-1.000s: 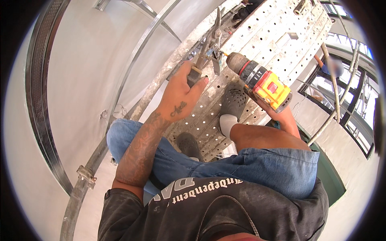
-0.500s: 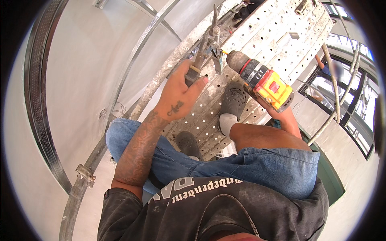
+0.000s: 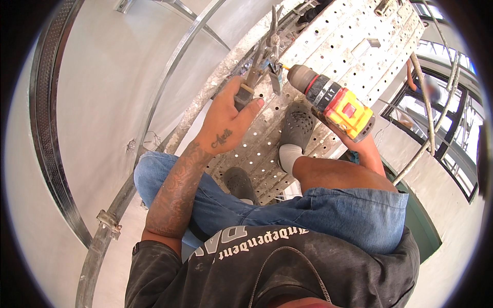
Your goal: The person secures metal conduit to a ceiling structure using pliers and a cordless drill. They repeatedly clamp conduit sections to brackets and then drive screws into the perforated metal framework to fasten the assembly.
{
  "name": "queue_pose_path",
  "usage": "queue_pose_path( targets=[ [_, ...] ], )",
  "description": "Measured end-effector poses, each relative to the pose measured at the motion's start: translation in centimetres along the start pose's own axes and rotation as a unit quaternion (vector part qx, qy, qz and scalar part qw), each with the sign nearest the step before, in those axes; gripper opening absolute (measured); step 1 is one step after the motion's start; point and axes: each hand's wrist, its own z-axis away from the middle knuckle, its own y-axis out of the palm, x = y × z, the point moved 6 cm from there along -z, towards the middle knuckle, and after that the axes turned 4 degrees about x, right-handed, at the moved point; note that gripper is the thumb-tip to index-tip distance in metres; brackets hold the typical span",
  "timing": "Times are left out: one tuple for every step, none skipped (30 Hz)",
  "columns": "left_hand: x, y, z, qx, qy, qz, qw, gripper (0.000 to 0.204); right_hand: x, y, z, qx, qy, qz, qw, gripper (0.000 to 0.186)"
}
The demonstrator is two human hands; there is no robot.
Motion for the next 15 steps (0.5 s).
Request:
queue_pose_path(
  targets=[
    [0.1, 0.0, 0.0, 0.001, 0.0, -0.001, 1.0, 0.041, -0.2, 0.1, 0.0, 0.002, 0.011, -0.013, 1.0, 0.036],
    [0.0, -0.1, 0.0, -0.001, 0.001, -0.005, 1.0, 0.042, -0.4, 0.3, 0.1, 0.004, 0.022, -0.026, 0.999, 0.036],
    [-0.1, -0.1, -0.1, -0.003, 0.003, -0.008, 1.0, 0.042, -0.6, 0.4, 0.3, 0.006, 0.048, -0.059, 0.997, 0.036],
    [-0.2, -0.1, -0.2, -0.005, 0.006, -0.011, 1.0, 0.042, -0.6, 0.1, 0.3, 0.006, 0.055, -0.067, 0.996, 0.036],
    [-0.3, -0.1, -0.2, -0.002, 0.002, -0.011, 1.0, 0.042, -0.6, 0.1, 0.3, 0.007, 0.062, -0.074, 0.995, 0.036],
    [-0.3, 0.0, -0.3, 0.001, -0.002, -0.01, 1.0, 0.043, -0.5, -0.3, 0.3, 0.006, 0.051, -0.057, 0.997, 0.037],
    [-0.1, 0.0, -0.2, 0.001, -0.009, -0.013, 1.0, 0.043, -0.6, 0.0, 0.3, 0.006, 0.041, -0.049, 0.998, 0.037],
    [0.0, 0.0, 0.0, -0.002, -0.013, -0.014, 1.0, 0.043, -0.7, 0.2, 0.2, 0.006, 0.03, -0.04, 0.999, 0.037],
    [0.1, 0.1, 0.1, -0.004, -0.016, -0.016, 1.0, 0.043, -0.9, 0.5, 0.1, 0.008, 0.023, -0.035, 0.999, 0.037],
    [0.2, 0.0, 0.1, -0.003, -0.018, -0.012, 1.0, 0.043, -0.9, 0.4, -0.1, 0.01, 0.038, -0.048, 0.998, 0.038],
    [0.2, 0.0, 0.1, -0.005, -0.019, -0.012, 1.0, 0.044, -0.9, 0.3, -0.2, 0.012, 0.053, -0.062, 0.997, 0.038],
    [0.2, -0.1, 0.2, -0.007, -0.02, -0.012, 1.0, 0.044, -0.8, 0.3, -0.5, 0.013, 0.086, -0.101, 0.991, 0.039],
    [0.0, -0.1, 0.1, -0.005, -0.017, -0.009, 1.0, 0.044, -0.8, -0.1, -0.5, 0.012, 0.122, -0.133, 0.983, 0.039],
    [-0.1, -0.2, 0.1, -0.005, -0.01, -0.006, 1.0, 0.045, -0.7, -0.4, -0.5, 0.016, 0.122, -0.13, 0.984, 0.04],
    [-0.1, -0.2, 0.0, -0.005, -0.004, -0.003, 1.0, 0.045, -0.6, -0.6, -0.5, 0.02, 0.121, -0.128, 0.984, 0.041]
  ],
)
